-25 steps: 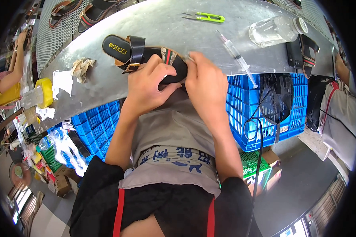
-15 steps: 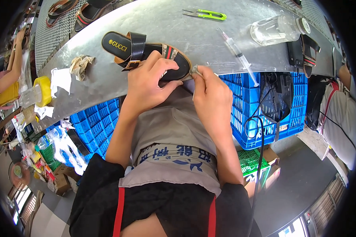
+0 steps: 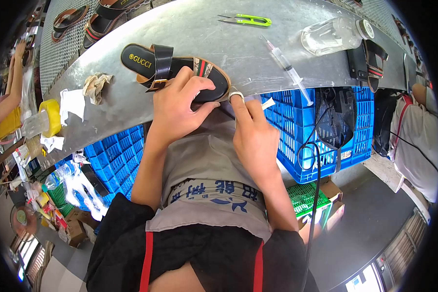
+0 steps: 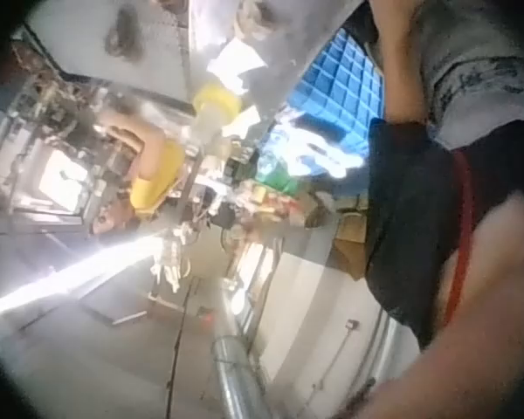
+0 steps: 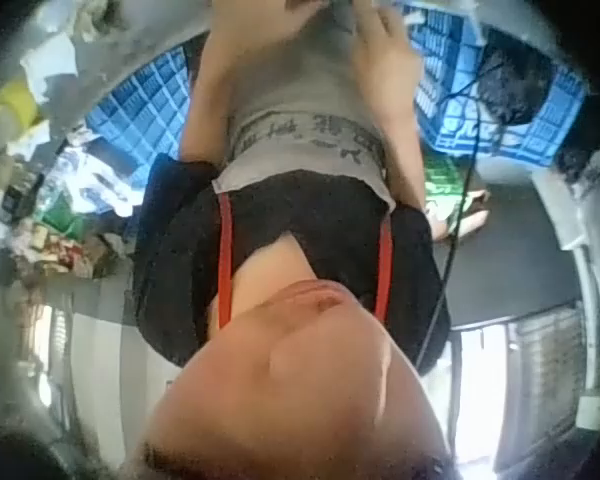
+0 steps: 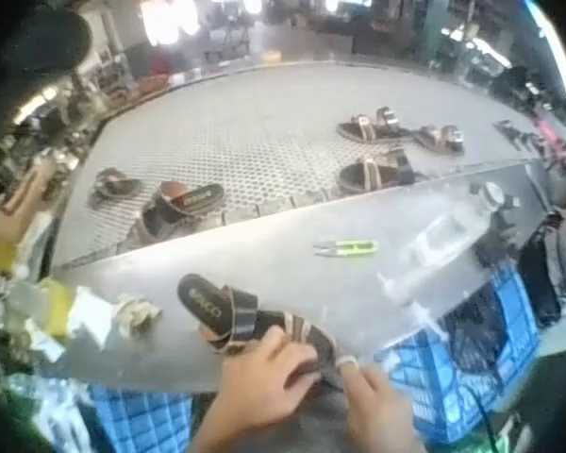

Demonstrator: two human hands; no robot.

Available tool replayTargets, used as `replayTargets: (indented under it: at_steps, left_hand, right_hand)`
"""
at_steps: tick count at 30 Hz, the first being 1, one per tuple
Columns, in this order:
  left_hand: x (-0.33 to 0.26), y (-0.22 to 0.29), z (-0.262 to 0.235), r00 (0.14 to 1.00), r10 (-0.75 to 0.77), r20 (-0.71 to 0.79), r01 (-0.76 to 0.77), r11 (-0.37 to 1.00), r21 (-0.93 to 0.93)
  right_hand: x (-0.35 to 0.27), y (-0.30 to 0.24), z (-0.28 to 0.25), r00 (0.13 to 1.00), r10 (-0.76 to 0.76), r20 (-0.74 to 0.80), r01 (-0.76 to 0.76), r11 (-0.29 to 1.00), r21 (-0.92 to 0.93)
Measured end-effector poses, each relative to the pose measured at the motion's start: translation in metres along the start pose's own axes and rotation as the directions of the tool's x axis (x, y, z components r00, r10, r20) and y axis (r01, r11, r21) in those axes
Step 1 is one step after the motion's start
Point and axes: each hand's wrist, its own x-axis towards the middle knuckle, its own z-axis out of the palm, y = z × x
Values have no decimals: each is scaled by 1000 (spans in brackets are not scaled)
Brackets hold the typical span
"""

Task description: Applying adhesive to sandals using a syringe and wiping them with a cloth.

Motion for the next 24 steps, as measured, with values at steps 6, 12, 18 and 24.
replayTargets:
  at_steps: [6,12,18,24]
  left_hand:
    - [2,-1,0,1000,0,23,0,1000,1]
    - [2,-3,2,1000,25,9,-25,1000,13]
    - [3,-2,1,1000,-5,3,5,1000,0]
    - [3,-4,0,995,99,17,-100,994,46]
  right_hand:
    - [2,-11,0,999,47,16,-46,998,-49]
    - [23,-13,-3,997,43,57,-32,983,-182]
    - [10,-10,-8,995,-25,101,47,973,-224]
    - [22,-17,-13,996,-16,87,42,951,-305]
